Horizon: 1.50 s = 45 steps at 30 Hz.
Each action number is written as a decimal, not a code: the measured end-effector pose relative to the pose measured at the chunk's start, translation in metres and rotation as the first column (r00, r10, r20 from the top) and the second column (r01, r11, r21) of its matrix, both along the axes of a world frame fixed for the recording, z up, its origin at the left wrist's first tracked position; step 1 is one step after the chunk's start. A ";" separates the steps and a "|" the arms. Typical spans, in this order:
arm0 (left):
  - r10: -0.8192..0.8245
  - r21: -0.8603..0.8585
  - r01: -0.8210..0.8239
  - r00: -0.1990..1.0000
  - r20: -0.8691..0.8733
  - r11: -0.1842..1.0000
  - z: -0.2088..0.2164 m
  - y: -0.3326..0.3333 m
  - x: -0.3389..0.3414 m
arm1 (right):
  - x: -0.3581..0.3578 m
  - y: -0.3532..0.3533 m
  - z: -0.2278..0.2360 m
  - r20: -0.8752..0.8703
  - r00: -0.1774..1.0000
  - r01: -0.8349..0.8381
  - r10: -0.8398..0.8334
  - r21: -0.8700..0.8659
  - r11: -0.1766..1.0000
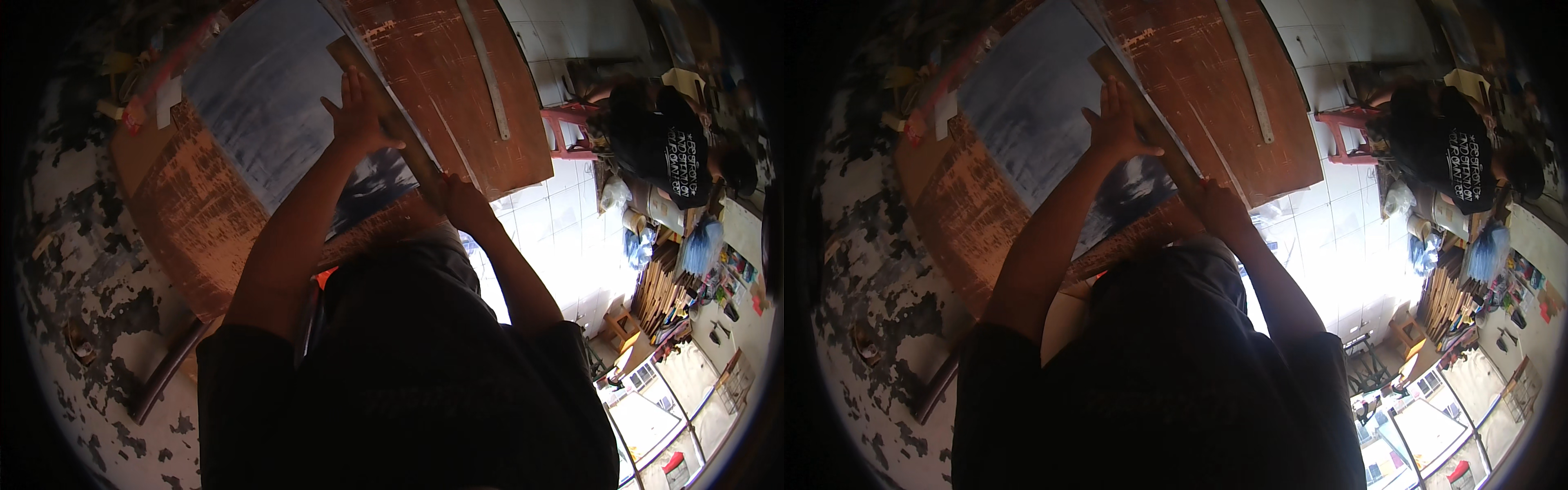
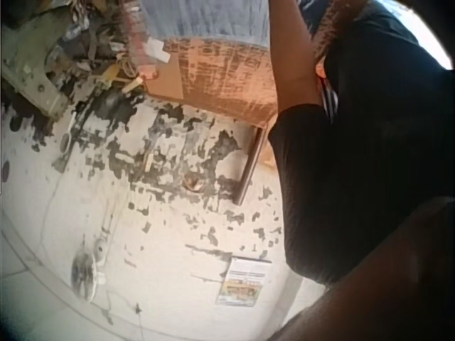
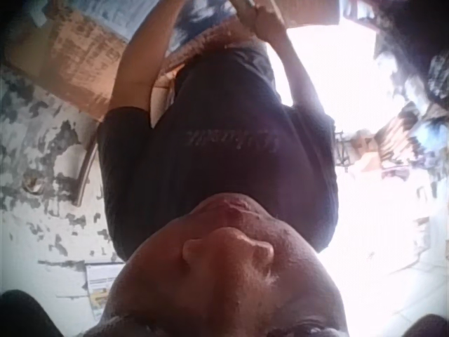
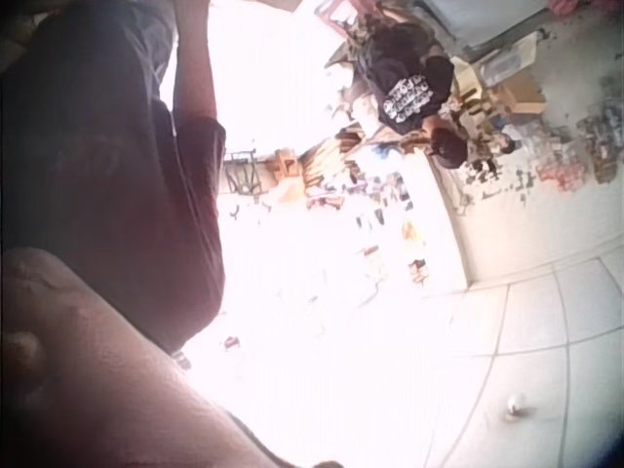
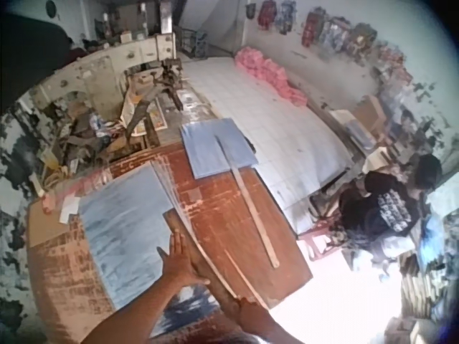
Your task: The person uses a utility knife and a long metal ruler to measure and cut sections from a large blue plastic sheet on a workbench. They reposition a wooden plank and later pick up a roll of material from the floor.
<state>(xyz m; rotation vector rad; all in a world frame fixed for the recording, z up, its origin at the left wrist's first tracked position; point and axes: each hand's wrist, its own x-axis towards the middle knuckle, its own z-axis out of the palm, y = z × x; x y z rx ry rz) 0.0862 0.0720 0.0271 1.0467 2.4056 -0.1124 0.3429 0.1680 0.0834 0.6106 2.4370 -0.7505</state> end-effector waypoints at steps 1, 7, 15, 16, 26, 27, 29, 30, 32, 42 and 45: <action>-0.005 -0.016 0.005 1.000 0.011 1.000 0.002 0.000 0.000 | 0.006 -0.001 -0.006 0.013 1.000 0.006 -0.006 0.014 1.000; -0.005 -0.036 0.006 1.000 0.024 0.999 0.004 0.004 -0.002 | 0.056 -0.007 -0.017 0.103 0.982 0.164 -0.157 -0.060 0.985; 0.019 -0.010 -0.018 0.999 0.036 1.000 0.001 -0.001 -0.002 | -0.074 0.018 0.041 -0.212 0.961 0.151 -0.176 -0.131 0.980; 0.013 -0.010 -0.013 0.999 0.033 1.000 0.001 0.000 -0.002 | -0.095 0.019 0.031 -0.285 0.948 0.111 -0.141 -0.120 0.987; -0.023 -0.007 0.023 0.999 0.044 1.000 0.005 0.000 0.001 | -0.191 0.034 -0.090 -0.427 0.812 -0.277 0.398 0.319 0.906; -0.010 -0.014 0.011 0.999 0.034 1.000 -0.001 -0.003 0.000 | -0.194 0.031 -0.087 -0.424 0.824 -0.273 0.376 0.284 0.919; -0.013 -0.035 0.014 0.999 0.053 0.999 0.005 -0.004 -0.001 | -0.196 0.027 -0.072 -0.410 0.854 -0.250 0.321 0.217 0.943; -0.028 -0.041 0.030 0.998 0.060 0.999 0.012 0.000 0.000 | -0.196 0.030 -0.078 -0.383 0.863 -0.260 0.330 0.225 0.939; -0.053 -0.053 0.057 0.996 0.068 0.997 0.020 0.008 0.001 | -0.194 0.039 -0.097 -0.329 0.880 -0.273 0.342 0.238 0.932; 0.006 -0.025 -0.005 0.999 0.046 1.000 0.006 -0.001 -0.002 | -0.100 0.012 -0.024 -0.199 0.979 -0.052 0.048 -0.015 0.999; 0.017 -0.042 -0.015 0.999 0.041 0.999 0.009 0.002 0.001 | -0.035 0.007 -0.033 -0.025 0.990 -0.135 0.136 0.043 0.990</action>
